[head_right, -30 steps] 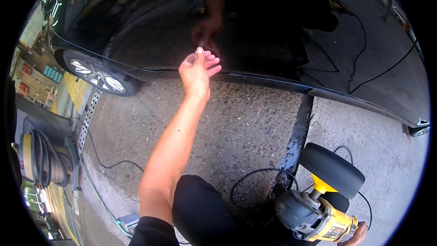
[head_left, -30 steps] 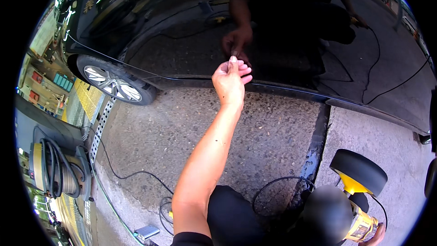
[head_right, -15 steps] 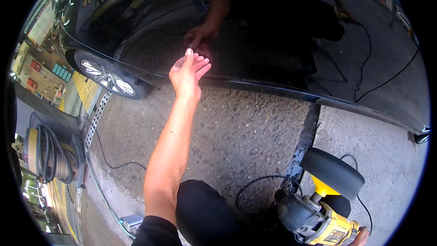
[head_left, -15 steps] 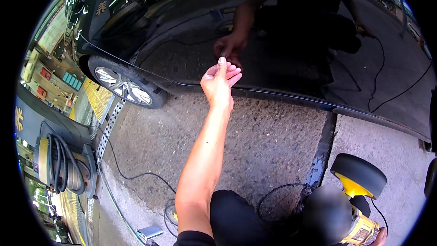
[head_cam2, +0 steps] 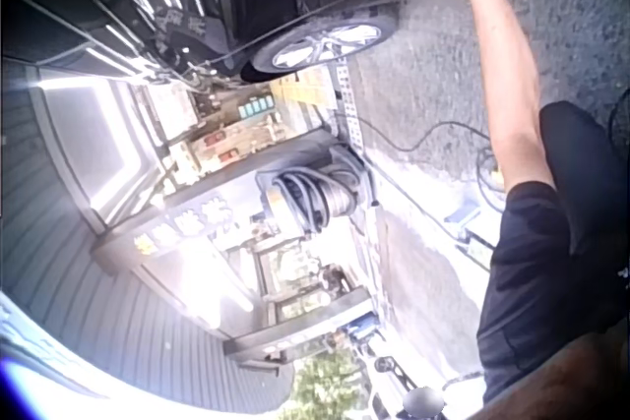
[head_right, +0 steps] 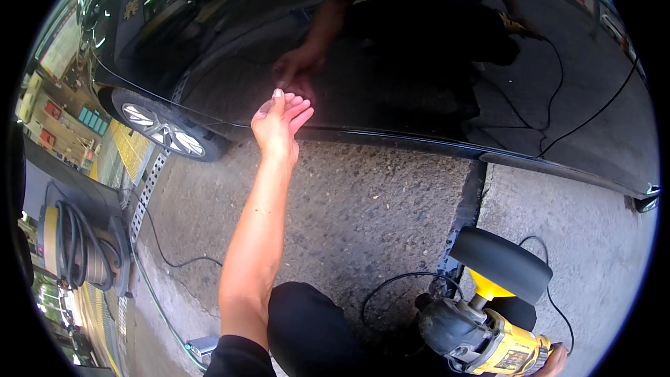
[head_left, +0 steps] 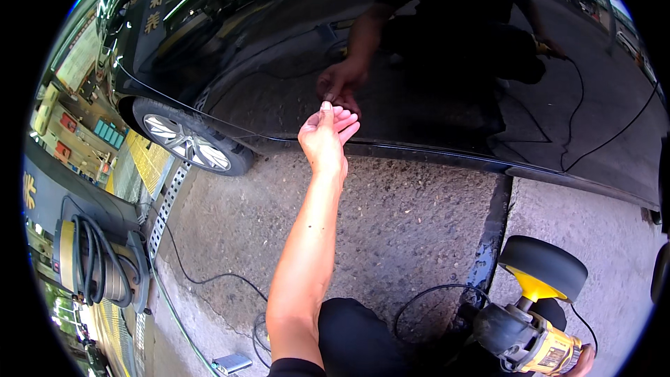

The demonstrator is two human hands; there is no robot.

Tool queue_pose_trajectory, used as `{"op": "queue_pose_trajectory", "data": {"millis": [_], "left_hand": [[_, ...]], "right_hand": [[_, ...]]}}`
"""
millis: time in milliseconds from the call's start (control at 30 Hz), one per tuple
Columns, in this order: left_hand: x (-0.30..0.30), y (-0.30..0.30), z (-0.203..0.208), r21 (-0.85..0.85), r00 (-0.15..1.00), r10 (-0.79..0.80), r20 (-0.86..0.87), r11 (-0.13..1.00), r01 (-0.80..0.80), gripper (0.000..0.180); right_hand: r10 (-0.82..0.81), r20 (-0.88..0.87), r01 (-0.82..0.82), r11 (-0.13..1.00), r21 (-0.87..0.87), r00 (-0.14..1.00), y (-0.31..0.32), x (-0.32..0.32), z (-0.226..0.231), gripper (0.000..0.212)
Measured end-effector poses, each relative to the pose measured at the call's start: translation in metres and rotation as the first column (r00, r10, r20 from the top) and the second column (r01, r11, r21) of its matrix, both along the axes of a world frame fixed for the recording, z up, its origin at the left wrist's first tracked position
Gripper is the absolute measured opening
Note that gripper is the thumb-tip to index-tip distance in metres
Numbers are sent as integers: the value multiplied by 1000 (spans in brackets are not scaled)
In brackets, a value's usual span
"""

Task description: The person uses a yellow electric polisher with a yellow pad to polish the side of a black car. They move the polisher along the car door and lower panels, occasionally stopping to touch the surface with their hand.

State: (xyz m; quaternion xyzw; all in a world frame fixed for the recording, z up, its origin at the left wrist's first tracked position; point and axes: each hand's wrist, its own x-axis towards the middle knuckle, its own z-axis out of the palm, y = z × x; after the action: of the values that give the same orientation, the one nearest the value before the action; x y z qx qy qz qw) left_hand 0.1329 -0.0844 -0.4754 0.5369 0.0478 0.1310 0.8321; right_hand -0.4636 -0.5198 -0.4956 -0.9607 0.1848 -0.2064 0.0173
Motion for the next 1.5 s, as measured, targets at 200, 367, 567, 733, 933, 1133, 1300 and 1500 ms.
{"op": "queue_pose_trajectory", "data": {"millis": [200, 367, 567, 733, 933, 1133, 1300, 1500], "left_hand": [[-1, -4, 9, 59, 1000, 10, -29, 998, -8, 36], [-5, -6, 7, 66, 1000, 12, -4, 998, -12, 34], [-8, -7, 21, 107, 994, -37, -99, 993, 47, 24], [-40, -57, 52, 365, 982, -188, 2, 914, 174, 28], [-50, -106, 91, 448, 981, -185, 65, 883, 137, 33], [-52, -112, 84, 242, 980, -190, 51, 955, 172, 27], [-52, -115, 83, 228, 984, -173, 48, 961, 158, 24], [-48, -117, 80, 189, 982, -183, 39, 967, 173, 21]], "right_hand": [[-8, -6, 8, 1000, 23, 1000, 2, 2, 6, 44], [12, 19, -12, 999, 40, 1000, 8, 9, 13, 45], [-49, -39, 49, 999, 11, 998, 6, -2, 8, 50], [-105, 56, 104, 994, 22, 993, 0, -20, -21, 38], [-83, 80, 85, 996, -18, 993, 0, -19, -15, 39], [-74, 96, 74, 997, -1, 993, -2, -16, -15, 38], [-92, 92, 91, 996, 11, 991, -5, -19, -22, 38], [-78, 86, 81, 996, -35, 993, -8, -16, -17, 38]]}}
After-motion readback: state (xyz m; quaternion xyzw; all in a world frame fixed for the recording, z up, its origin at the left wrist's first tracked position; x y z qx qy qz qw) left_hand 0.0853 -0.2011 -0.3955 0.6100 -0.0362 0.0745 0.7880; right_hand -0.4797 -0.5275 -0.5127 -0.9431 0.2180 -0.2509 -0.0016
